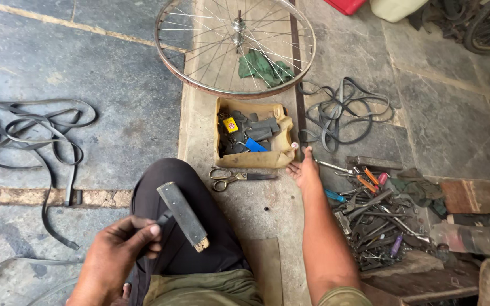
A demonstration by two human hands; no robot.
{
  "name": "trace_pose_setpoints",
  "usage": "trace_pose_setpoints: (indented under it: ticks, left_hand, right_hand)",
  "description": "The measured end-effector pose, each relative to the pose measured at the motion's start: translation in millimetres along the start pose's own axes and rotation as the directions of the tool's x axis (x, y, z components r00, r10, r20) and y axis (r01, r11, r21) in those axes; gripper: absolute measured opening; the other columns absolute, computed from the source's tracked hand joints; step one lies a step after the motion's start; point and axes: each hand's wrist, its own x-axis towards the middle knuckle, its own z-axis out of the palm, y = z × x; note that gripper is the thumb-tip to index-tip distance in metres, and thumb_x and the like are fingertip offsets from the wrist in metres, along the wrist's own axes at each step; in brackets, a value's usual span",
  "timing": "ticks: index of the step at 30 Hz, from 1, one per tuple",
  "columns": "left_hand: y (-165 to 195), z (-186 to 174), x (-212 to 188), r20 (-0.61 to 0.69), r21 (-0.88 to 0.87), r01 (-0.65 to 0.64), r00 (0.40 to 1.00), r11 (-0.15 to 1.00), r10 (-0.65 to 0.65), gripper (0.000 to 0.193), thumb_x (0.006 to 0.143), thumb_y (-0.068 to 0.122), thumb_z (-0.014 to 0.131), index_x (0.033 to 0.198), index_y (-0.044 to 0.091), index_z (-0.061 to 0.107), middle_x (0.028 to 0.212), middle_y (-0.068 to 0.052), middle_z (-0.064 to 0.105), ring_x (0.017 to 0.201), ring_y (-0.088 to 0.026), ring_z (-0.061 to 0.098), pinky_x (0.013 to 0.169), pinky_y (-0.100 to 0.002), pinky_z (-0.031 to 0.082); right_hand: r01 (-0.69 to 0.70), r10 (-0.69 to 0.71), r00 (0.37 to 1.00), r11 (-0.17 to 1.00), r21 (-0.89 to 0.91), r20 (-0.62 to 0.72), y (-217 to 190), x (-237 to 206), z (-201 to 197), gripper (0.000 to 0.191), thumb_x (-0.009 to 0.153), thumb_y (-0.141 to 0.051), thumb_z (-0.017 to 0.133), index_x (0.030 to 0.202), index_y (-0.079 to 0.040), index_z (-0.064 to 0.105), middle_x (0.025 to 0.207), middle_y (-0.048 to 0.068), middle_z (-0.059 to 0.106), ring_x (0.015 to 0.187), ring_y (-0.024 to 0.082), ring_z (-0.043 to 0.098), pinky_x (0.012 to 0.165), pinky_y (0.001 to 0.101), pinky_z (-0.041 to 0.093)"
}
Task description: The person sits on the ground repairing a bicycle inner tube. They hold a section of the tube, rub it with a rasp-like abrasive block, apply glue from a tube onto the rubbed area, and hold the tube section while the adhesive sets.
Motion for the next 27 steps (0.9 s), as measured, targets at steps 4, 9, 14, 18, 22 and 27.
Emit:
trace_pose_setpoints:
  ticks: [4,9,14,18,22,27]
  left_hand:
    - [-5.8,12.0,1.1,0.055,-0.005,-0.043,0.998,0.999,0.043,0.014,0.088,0.008,0.073,0.09,-0.006,0.075,0.075,-0.01,0.073,0.065,-0.017,0.067,0.06,-0.033,0.056]
    - [-6.5,22.7,9.1,0.101,0.024,-0.086,0.991,0.996,0.083,0.012,0.088,0.008,0.074,0.091,-0.004,0.073,0.074,-0.008,0.072,0.065,-0.015,0.067,0.06,-0.031,0.056]
    - [-9.0,32.8,13.4,0.156,0.018,-0.142,0.978,0.99,0.138,0.011,0.089,0.009,0.073,0.094,-0.002,0.071,0.074,-0.006,0.071,0.064,-0.014,0.066,0.059,-0.03,0.056]
    - [-10.4,36.5,13.2,0.168,0.043,-0.179,0.971,0.983,0.17,0.011,0.09,0.008,0.072,0.098,0.001,0.07,0.076,-0.005,0.071,0.065,-0.012,0.067,0.059,-0.028,0.057]
    - [-10.0,38.6,12.3,0.179,0.029,-0.186,0.968,0.982,0.178,0.011,0.09,0.007,0.072,0.099,0.001,0.068,0.075,-0.005,0.07,0.064,-0.012,0.066,0.058,-0.028,0.057]
    - [-11.3,42.7,12.4,0.158,0.028,-0.196,0.969,0.98,0.19,0.012,0.09,0.006,0.071,0.1,0.001,0.066,0.075,-0.004,0.069,0.064,-0.011,0.066,0.058,-0.028,0.057]
  right_hand:
    - [-0.058,0.05,0.997,0.987,0.153,0.051,-0.4,1.0,13.3,0.065,0.098,-0.068,0.05,0.148,-0.027,0.049,0.137,0.023,0.059,0.116,0.037,0.059,0.091,0.0515,0.048]
    - [0.168,-0.154,0.985,0.962,0.215,-0.079,-2.0,6.1,12.0,0.038,0.096,-0.042,0.068,0.12,-0.012,0.067,0.11,0.011,0.072,0.088,0.025,0.069,0.067,0.0393,0.049]
    - [0.505,-0.501,0.863,0.853,0.13,-0.067,-2.0,-0.6,3.8,0.015,0.092,-0.012,0.073,0.107,-0.009,0.069,0.085,0.007,0.074,0.061,0.013,0.063,0.051,0.0261,0.048]
    - [0.603,-0.623,0.781,0.771,0.206,0.041,2.4,-29.3,16.0,0.011,0.099,-0.011,0.075,0.103,-0.006,0.067,0.086,0.006,0.072,0.066,0.012,0.066,0.059,0.0246,0.053]
    - [0.696,-0.747,0.626,0.665,0.27,0.226,13.1,-84.7,41.4,0.021,0.098,-0.001,0.077,0.107,-0.006,0.059,0.097,0.008,0.071,0.075,0.013,0.065,0.065,0.0264,0.053]
    - [0.671,-0.641,0.536,0.719,0.184,0.55,43.6,-164.2,67.0,0.073,0.09,0.0,0.072,0.153,-0.013,0.038,0.102,0.009,0.067,0.091,0.013,0.065,0.083,0.0291,0.058]
